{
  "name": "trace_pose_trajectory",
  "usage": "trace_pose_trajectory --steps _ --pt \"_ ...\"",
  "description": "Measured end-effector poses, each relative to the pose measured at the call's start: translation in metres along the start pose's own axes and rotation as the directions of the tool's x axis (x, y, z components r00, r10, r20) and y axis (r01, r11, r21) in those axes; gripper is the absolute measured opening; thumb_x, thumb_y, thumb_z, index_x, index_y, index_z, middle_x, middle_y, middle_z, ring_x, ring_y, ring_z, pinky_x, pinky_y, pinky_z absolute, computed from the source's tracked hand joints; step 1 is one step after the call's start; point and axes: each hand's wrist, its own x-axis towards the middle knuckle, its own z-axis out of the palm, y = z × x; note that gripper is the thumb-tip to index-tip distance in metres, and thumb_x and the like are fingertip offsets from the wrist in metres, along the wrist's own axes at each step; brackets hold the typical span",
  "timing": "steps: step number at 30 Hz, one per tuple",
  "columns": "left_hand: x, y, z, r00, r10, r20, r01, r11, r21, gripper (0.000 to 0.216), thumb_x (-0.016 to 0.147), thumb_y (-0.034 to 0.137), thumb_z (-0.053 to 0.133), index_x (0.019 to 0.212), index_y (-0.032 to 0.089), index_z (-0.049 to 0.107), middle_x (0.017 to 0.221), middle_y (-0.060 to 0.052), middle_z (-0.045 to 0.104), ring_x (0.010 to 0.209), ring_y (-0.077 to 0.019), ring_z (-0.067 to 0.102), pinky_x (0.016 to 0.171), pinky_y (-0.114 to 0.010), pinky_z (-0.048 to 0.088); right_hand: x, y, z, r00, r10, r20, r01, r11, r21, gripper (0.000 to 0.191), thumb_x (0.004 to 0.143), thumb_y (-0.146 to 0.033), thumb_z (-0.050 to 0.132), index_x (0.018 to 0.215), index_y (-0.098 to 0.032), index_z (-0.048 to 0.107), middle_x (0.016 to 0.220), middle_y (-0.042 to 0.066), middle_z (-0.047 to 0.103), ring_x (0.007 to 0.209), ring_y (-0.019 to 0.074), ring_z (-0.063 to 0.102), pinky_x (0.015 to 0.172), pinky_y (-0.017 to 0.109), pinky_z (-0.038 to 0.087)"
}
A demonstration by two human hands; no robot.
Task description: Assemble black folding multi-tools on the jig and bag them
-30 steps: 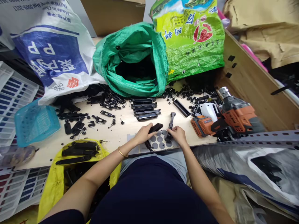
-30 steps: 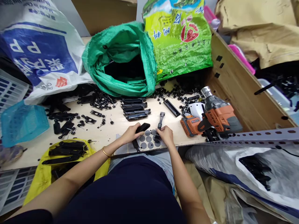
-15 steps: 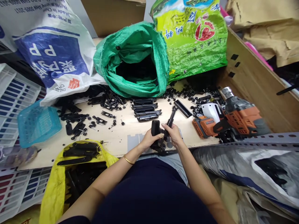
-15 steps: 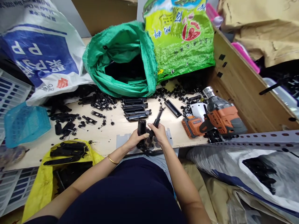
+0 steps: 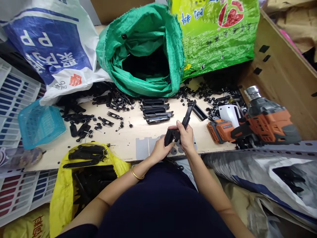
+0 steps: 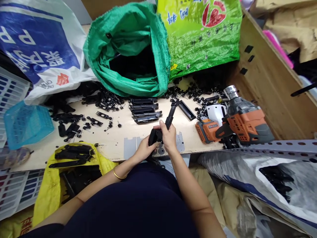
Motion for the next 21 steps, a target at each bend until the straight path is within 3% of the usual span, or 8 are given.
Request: trace_pose_trajectory --steps 4,8,13,16,21 --pt "-0.005 0.007 -0.004 0.995 0.085 -0.053 -0.076 0.986 0.151 0.021 0.076 0.024 0.059 0.096 0.018 0.057 0.071 -0.001 0.061 0.064 -0.0168 0.059 0.060 -0.027 0.046 0.001 -0.004 0.001 0.998 -0.006 0.066 0.005 1.000 0.018 0.038 0.072 -0.054 0.064 0.071 -0.017 0.055 0.064 0.004 0.069 0.056 0.0134 0.060 0.055 0.024 0.048" --pt "-0.012 0.011 -0.010 0.989 0.149 0.021 -0.148 0.941 0.303 0.030 0.077 0.023 0.059 0.106 0.019 0.055 0.079 -0.003 0.065 0.071 -0.0197 0.062 0.065 -0.030 0.049 0.004 -0.005 0.006 0.983 0.102 0.150 -0.112 0.992 0.055 0.038 0.067 -0.051 0.068 0.060 -0.017 0.055 0.053 0.001 0.063 0.045 0.0105 0.053 0.046 0.022 0.043" --pt "-0.017 0.024 -0.016 0.997 0.040 0.070 -0.070 0.863 0.501 0.037 0.079 0.023 0.054 0.115 0.016 0.050 0.087 -0.009 0.068 0.077 -0.0250 0.066 0.068 -0.034 0.051 -0.001 0.009 0.017 0.995 0.087 -0.040 -0.076 0.971 0.228 0.038 0.070 -0.049 0.066 0.052 -0.017 0.054 0.045 -0.002 0.055 0.041 0.0087 0.049 0.043 0.021 0.040" --pt "-0.017 0.035 -0.018 0.991 0.004 0.134 -0.084 0.794 0.602 0.037 0.082 0.025 0.052 0.116 0.014 0.049 0.089 -0.012 0.068 0.078 -0.0271 0.067 0.069 -0.036 0.052 -0.005 0.012 0.019 0.994 0.101 -0.035 -0.087 0.952 0.293 0.037 0.071 -0.047 0.065 0.052 -0.017 0.053 0.045 -0.003 0.054 0.043 0.0098 0.051 0.045 0.022 0.042" --pt "-0.015 0.042 -0.022 0.994 0.017 0.106 -0.087 0.711 0.697 0.035 0.084 0.022 0.048 0.118 0.011 0.046 0.095 -0.013 0.068 0.082 -0.0269 0.067 0.072 -0.036 0.052 -0.008 0.008 0.021 0.993 -0.011 -0.118 0.057 0.918 0.392 0.032 0.075 -0.043 0.061 0.057 -0.019 0.049 0.051 -0.004 0.055 0.049 0.0105 0.056 0.050 0.023 0.045"
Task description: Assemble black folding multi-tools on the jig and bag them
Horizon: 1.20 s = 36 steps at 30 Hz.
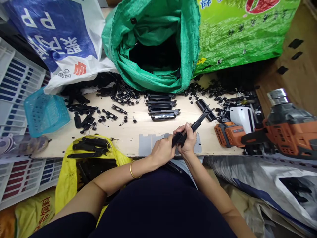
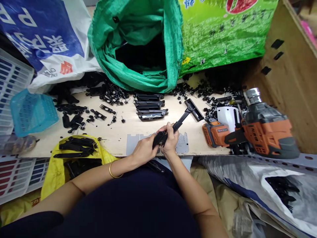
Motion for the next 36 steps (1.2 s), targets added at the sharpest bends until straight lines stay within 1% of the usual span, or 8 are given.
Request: trace_pose_trajectory --steps 9,13,15,17,20,23,29,36 --pt "0.047 -0.048 0.009 0.969 0.200 0.143 -0.210 0.976 0.059 0.033 0.083 0.026 0.058 0.114 0.017 0.053 0.100 -0.009 0.067 0.090 -0.0246 0.064 0.074 -0.032 0.050 0.023 0.042 -0.022 0.993 -0.035 -0.109 0.005 0.964 -0.264 0.037 0.078 -0.052 0.053 0.063 -0.019 0.054 0.056 -0.001 0.060 0.054 0.0129 0.058 0.057 0.027 0.049" --pt "0.059 -0.062 0.018 0.958 0.286 0.023 -0.281 0.917 0.284 0.052 0.076 0.023 0.068 0.123 0.012 0.048 0.108 -0.014 0.060 0.103 -0.0293 0.055 0.086 -0.040 0.046 0.019 0.028 -0.068 0.941 0.334 0.056 -0.202 0.686 -0.699 0.045 0.076 -0.061 0.053 0.063 -0.018 0.055 0.052 0.001 0.059 0.045 0.0148 0.055 0.048 0.030 0.046" --pt "0.058 -0.065 0.023 0.945 0.327 -0.022 -0.306 0.905 0.296 0.057 0.076 0.022 0.069 0.127 0.010 0.045 0.110 -0.014 0.058 0.105 -0.0282 0.053 0.088 -0.040 0.044 0.016 0.012 -0.084 0.936 0.332 0.119 -0.058 0.478 -0.876 0.046 0.079 -0.061 0.050 0.062 -0.018 0.055 0.052 0.003 0.058 0.047 0.0169 0.056 0.050 0.032 0.046" --pt "0.058 -0.068 0.027 0.928 0.370 -0.034 -0.351 0.903 0.249 0.050 0.079 0.022 0.066 0.124 0.013 0.046 0.110 -0.011 0.058 0.104 -0.0247 0.053 0.089 -0.037 0.044 0.018 0.002 -0.090 0.941 0.127 0.315 0.277 0.252 -0.927 0.039 0.081 -0.055 0.053 0.076 -0.017 0.060 0.072 0.009 0.065 0.069 0.0228 0.062 0.064 0.036 0.048" --pt "0.061 -0.073 0.033 0.906 0.423 -0.019 -0.412 0.891 0.193 0.036 0.084 0.022 0.060 0.118 0.016 0.049 0.106 -0.007 0.059 0.100 -0.0213 0.053 0.085 -0.034 0.046 0.029 0.008 -0.088 0.725 0.067 0.686 0.688 -0.009 -0.726 0.040 0.082 -0.042 0.059 0.111 -0.015 0.056 0.107 0.014 0.062 0.102 0.0281 0.055 0.087 0.042 0.041" --pt "0.065 -0.078 0.035 0.886 0.463 0.012 -0.456 0.868 0.196 0.032 0.086 0.022 0.057 0.117 0.016 0.050 0.101 -0.006 0.060 0.096 -0.0210 0.054 0.081 -0.032 0.047 0.044 0.028 -0.089 0.591 0.148 0.793 0.803 -0.015 -0.596 0.037 0.087 -0.034 0.053 0.118 -0.015 0.051 0.101 0.012 0.063 0.096 0.0246 0.056 0.088 0.040 0.035" --pt "0.069 -0.080 0.032 0.876 0.482 0.034 -0.475 0.848 0.236 0.032 0.085 0.020 0.056 0.116 0.015 0.049 0.099 -0.007 0.059 0.095 -0.0216 0.053 0.080 -0.033 0.047 0.054 0.040 -0.099 0.542 0.142 0.828 0.838 -0.014 -0.546 0.035 0.090 -0.035 0.048 0.118 -0.014 0.050 0.095 0.010 0.063 0.090 0.0237 0.056 0.084 0.038 0.031" --pt "0.073 -0.080 0.026 0.846 0.523 0.101 -0.530 0.807 0.262 0.026 0.089 0.022 0.049 0.114 0.016 0.050 0.100 -0.008 0.057 0.097 -0.0211 0.053 0.080 -0.032 0.046 0.040 0.042 -0.093 0.633 0.075 0.771 0.774 -0.054 -0.630 0.035 0.087 -0.034 0.053 0.116 -0.015 0.052 0.097 0.010 0.063 0.091 0.0246 0.055 0.085 0.038 0.032"
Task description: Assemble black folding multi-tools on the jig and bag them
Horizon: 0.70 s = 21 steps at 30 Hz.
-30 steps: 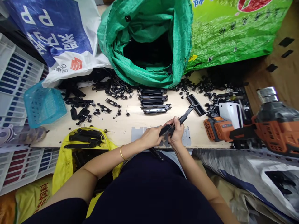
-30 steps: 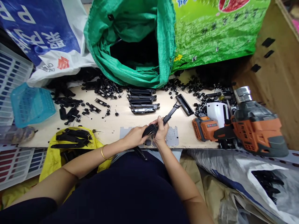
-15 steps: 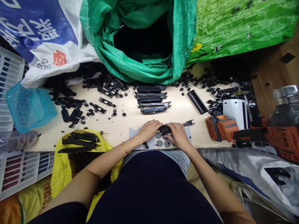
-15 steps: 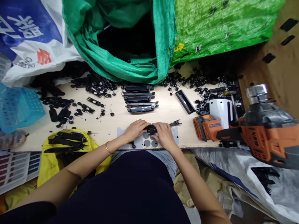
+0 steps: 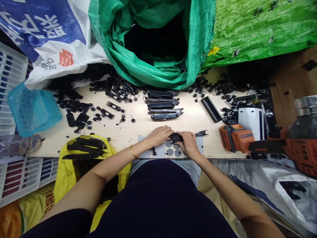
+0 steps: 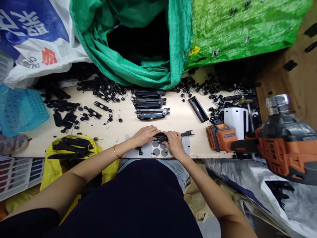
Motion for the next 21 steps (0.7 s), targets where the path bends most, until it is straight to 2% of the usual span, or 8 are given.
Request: trace_pose_trajectory --steps 4,7,10,14,16,18,19,21 --pt "-0.001 0.008 -0.001 0.999 -0.044 0.000 0.044 0.997 0.070 0.029 0.089 0.011 0.040 0.117 0.015 0.048 0.103 -0.009 0.056 0.097 -0.0215 0.052 0.083 -0.034 0.044 -0.003 -0.008 0.003 0.996 0.075 -0.038 -0.076 0.997 -0.013 0.034 0.086 -0.031 0.053 0.117 -0.016 0.052 0.099 0.010 0.064 0.091 0.0255 0.054 0.084 0.039 0.034" --pt "-0.003 0.011 0.000 0.999 -0.045 0.006 0.044 0.997 0.067 0.031 0.088 0.009 0.038 0.117 0.017 0.047 0.102 -0.008 0.056 0.098 -0.0210 0.051 0.083 -0.034 0.043 -0.004 -0.009 0.004 0.996 0.087 -0.025 -0.087 0.996 -0.002 0.036 0.085 -0.030 0.053 0.119 -0.017 0.052 0.103 0.010 0.063 0.094 0.0262 0.054 0.085 0.040 0.034" --pt "-0.004 0.009 0.002 1.000 -0.019 -0.005 0.020 0.997 0.070 0.029 0.088 0.010 0.041 0.117 0.016 0.047 0.102 -0.008 0.056 0.099 -0.0212 0.052 0.082 -0.033 0.043 -0.003 -0.010 0.003 0.996 0.091 -0.008 -0.091 0.996 0.011 0.034 0.086 -0.028 0.052 0.119 -0.017 0.053 0.103 0.010 0.064 0.095 0.0262 0.054 0.085 0.041 0.035" --pt "0.002 -0.004 0.000 0.999 0.030 -0.012 -0.029 0.999 0.041 0.025 0.089 0.021 0.048 0.113 0.015 0.050 0.102 -0.008 0.057 0.098 -0.0207 0.054 0.080 -0.031 0.043 0.000 -0.007 -0.007 0.997 0.076 0.031 -0.078 0.994 0.082 0.032 0.085 -0.030 0.053 0.115 -0.018 0.054 0.101 0.010 0.064 0.095 0.0257 0.056 0.086 0.041 0.038" --pt "0.009 -0.010 -0.004 0.998 0.065 0.008 -0.065 0.997 0.029 0.025 0.088 0.025 0.051 0.112 0.015 0.051 0.102 -0.008 0.058 0.097 -0.0204 0.055 0.081 -0.030 0.043 0.009 0.006 -0.018 0.996 0.055 0.068 -0.064 0.988 0.143 0.032 0.083 -0.034 0.056 0.112 -0.018 0.055 0.098 0.009 0.064 0.089 0.0234 0.058 0.081 0.038 0.042" --pt "0.014 -0.013 -0.010 0.994 0.110 0.016 -0.111 0.993 0.042 0.027 0.088 0.023 0.051 0.114 0.014 0.052 0.104 -0.009 0.059 0.098 -0.0205 0.055 0.084 -0.031 0.043 0.029 0.030 -0.033 0.995 0.096 0.026 -0.099 0.982 0.161 0.029 0.083 -0.033 0.053 0.108 -0.018 0.056 0.094 0.009 0.064 0.079 0.0208 0.058 0.073 0.034 0.044" --pt "0.016 -0.012 -0.013 0.991 0.132 0.004 -0.132 0.990 0.056 0.029 0.089 0.020 0.049 0.117 0.014 0.051 0.105 -0.010 0.059 0.100 -0.0208 0.055 0.087 -0.032 0.042 0.045 0.045 -0.041 0.980 0.180 -0.083 -0.170 0.978 0.121 0.026 0.084 -0.031 0.051 0.105 -0.017 0.057 0.092 0.010 0.063 0.075 0.0202 0.056 0.071 0.034 0.043" --pt "0.015 -0.007 -0.020 0.986 0.158 -0.054 -0.153 0.984 0.086 0.038 0.088 0.014 0.045 0.125 0.013 0.046 0.110 -0.012 0.058 0.105 -0.0215 0.053 0.092 -0.034 0.040 0.087 0.073 -0.051 0.948 0.236 -0.213 -0.225 0.971 0.076 0.030 0.084 -0.023 0.045 0.109 -0.010 0.055 0.098 0.019 0.059 0.086 0.0256 0.053 0.077 0.041 0.039"
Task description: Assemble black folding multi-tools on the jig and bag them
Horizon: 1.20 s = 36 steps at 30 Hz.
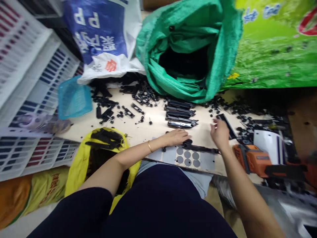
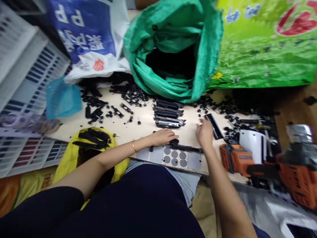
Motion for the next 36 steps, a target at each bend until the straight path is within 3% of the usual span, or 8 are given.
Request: trace_pose_trajectory --steps 6,10,11,19,24,28,32,36 --pt "-0.045 0.010 -0.019 0.937 -0.288 -0.200 0.288 0.957 -0.028 0.040 0.085 0.010 0.042 0.125 0.016 0.047 0.115 -0.012 0.054 0.105 -0.0214 0.051 0.088 -0.034 0.044 0.109 0.008 0.020 0.998 0.051 -0.037 -0.058 0.965 -0.257 0.019 0.078 -0.015 0.052 0.092 -0.006 0.060 0.094 0.025 0.057 0.088 0.0239 0.048 0.069 0.039 0.029" --pt "-0.098 -0.027 -0.016 0.602 -0.743 -0.293 0.749 0.653 -0.117 0.039 0.080 0.003 0.041 0.117 0.013 0.052 0.108 -0.012 0.053 0.099 -0.0221 0.051 0.079 -0.034 0.047 0.112 0.009 0.009 0.994 0.094 -0.046 -0.104 0.957 -0.273 0.011 0.078 -0.014 0.049 0.074 -0.011 0.058 0.080 0.017 0.057 0.080 0.0191 0.047 0.067 0.038 0.028" --pt "-0.108 -0.039 -0.013 0.587 -0.764 -0.268 0.768 0.630 -0.117 0.039 0.079 0.003 0.044 0.115 0.015 0.053 0.110 -0.012 0.052 0.101 -0.0229 0.050 0.080 -0.035 0.047 0.107 0.010 0.003 0.991 0.113 -0.076 -0.130 0.951 -0.281 0.011 0.078 -0.015 0.049 0.074 -0.011 0.058 0.080 0.016 0.057 0.081 0.0197 0.047 0.069 0.039 0.029" --pt "-0.131 -0.076 -0.005 0.602 -0.729 -0.326 0.660 0.684 -0.311 0.013 0.080 0.015 0.054 0.090 0.017 0.061 0.094 -0.008 0.060 0.092 -0.0204 0.054 0.087 -0.035 0.044 0.021 -0.006 -0.012 0.944 0.196 -0.264 -0.137 0.965 0.224 0.008 0.073 -0.020 0.055 0.080 -0.017 0.058 0.078 0.003 0.059 0.073 0.0163 0.054 0.076 0.037 0.046" --pt "-0.112 -0.033 -0.011 0.429 -0.851 -0.303 0.382 0.474 -0.793 0.029 0.078 0.027 0.060 0.105 0.017 0.058 0.078 -0.001 0.062 0.070 -0.0121 0.058 0.071 -0.025 0.048 -0.035 -0.038 -0.005 0.879 0.476 -0.035 -0.279 0.573 0.771 0.022 0.067 -0.029 0.066 0.085 -0.017 0.060 0.074 -0.002 0.060 0.062 0.0116 0.059 0.067 0.033 0.054" --pt "-0.083 -0.009 0.002 0.447 -0.879 -0.164 0.159 0.259 -0.953 0.033 0.075 0.032 0.063 0.103 0.015 0.059 0.075 -0.001 0.063 0.070 -0.0111 0.060 0.071 -0.024 0.049 -0.072 -0.067 0.005 0.873 0.468 0.140 -0.353 0.407 0.842 0.026 0.065 -0.030 0.071 0.085 -0.017 0.061 0.076 -0.002 0.061 0.065 0.0114 0.063 0.070 0.031 0.054" --pt "-0.068 -0.008 0.012 0.419 -0.899 -0.129 0.163 0.215 -0.963 0.028 0.073 0.031 0.065 0.096 0.016 0.062 0.072 0.000 0.062 0.067 -0.0105 0.060 0.069 -0.023 0.049 -0.083 -0.077 0.020 0.874 0.484 0.047 -0.308 0.476 0.823 0.024 0.070 -0.033 0.068 0.087 -0.018 0.058 0.078 -0.001 0.062 0.067 0.0129 0.064 0.070 0.032 0.054" --pt "-0.068 -0.009 0.012 0.393 -0.904 -0.166 0.225 0.270 -0.936 0.024 0.074 0.029 0.064 0.095 0.016 0.063 0.070 0.002 0.061 0.065 -0.0098 0.059 0.067 -0.022 0.049 -0.083 -0.078 0.019 0.966 0.256 -0.044 -0.184 0.793 0.580 0.015 0.080 -0.032 0.059 0.088 -0.019 0.058 0.083 0.004 0.061 0.073 0.0166 0.063 0.068 0.034 0.053"
